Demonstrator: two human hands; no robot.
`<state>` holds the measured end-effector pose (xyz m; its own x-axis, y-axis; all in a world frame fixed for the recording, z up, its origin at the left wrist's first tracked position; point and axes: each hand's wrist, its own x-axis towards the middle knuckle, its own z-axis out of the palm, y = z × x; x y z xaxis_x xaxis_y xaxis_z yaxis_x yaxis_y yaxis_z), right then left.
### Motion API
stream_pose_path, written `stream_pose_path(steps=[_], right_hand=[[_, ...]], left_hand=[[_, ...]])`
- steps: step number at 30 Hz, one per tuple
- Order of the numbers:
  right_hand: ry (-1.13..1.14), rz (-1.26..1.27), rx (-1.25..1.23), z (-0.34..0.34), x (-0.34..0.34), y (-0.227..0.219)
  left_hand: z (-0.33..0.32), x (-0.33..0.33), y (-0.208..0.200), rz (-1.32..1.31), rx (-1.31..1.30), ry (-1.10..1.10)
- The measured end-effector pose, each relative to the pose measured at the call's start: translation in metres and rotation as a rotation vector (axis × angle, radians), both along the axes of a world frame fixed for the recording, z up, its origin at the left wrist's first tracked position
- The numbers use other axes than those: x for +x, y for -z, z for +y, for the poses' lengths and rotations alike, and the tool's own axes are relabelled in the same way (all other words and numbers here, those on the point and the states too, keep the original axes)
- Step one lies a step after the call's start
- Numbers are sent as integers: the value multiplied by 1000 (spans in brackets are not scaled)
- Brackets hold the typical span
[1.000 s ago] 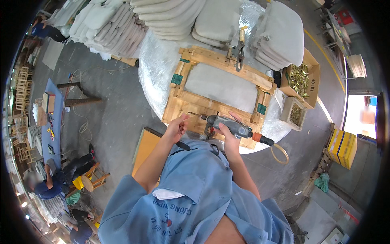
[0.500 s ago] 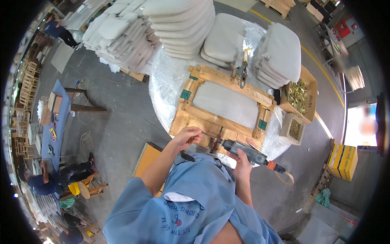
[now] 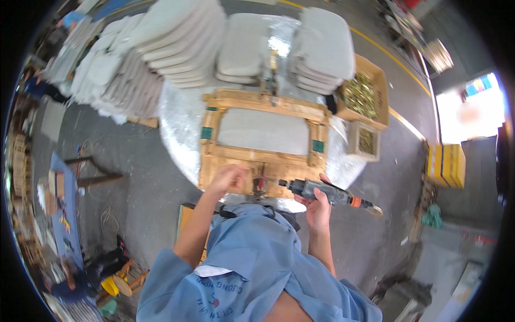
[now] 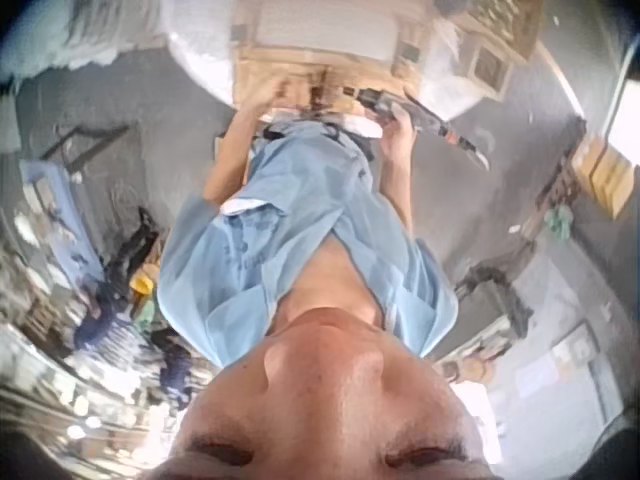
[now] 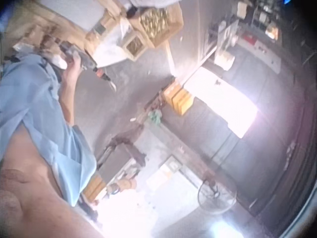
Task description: The person assembles gray fabric cushions by placing them into a wooden jig, securing them with clamps, and using a pneumatic drill to fasten them. The person repeatedly handles cushions, aligns them in the jig, and stacks completed units.
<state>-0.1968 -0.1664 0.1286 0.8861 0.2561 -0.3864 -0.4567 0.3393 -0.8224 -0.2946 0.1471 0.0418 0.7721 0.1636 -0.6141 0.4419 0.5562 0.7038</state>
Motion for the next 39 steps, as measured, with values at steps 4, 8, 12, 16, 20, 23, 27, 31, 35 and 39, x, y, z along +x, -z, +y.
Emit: stream_pose_path(steps=[4,8,12,16,20,23,27,31,35,39], right_hand=[[194,-113,-66,-18,23,-15],[352,-242,-193,-38,59,-20],[453,-369,-285,-34,102,-12],[419,-552,-400,-20,144,1],[365,-626,-408,-2,172,11],[306,-669,-452,6,185,21],[261,-635,-474,18,192,33],[230,-636,-499,26,196,41],[219,-655,-512,31,198,44],[218,-681,-536,33,198,45]], left_hand=[[22,8,64,-12,-59,-217],[-15,88,58,-104,406,-89],[-73,179,32,-300,1044,335],[-114,239,36,-419,1469,562],[-120,265,64,-232,1583,754],[-115,260,76,-257,1641,862],[-115,259,79,-307,1692,884],[-119,263,77,-289,1720,901],[-122,268,76,-271,1677,903],[-125,273,80,-310,1639,899]])
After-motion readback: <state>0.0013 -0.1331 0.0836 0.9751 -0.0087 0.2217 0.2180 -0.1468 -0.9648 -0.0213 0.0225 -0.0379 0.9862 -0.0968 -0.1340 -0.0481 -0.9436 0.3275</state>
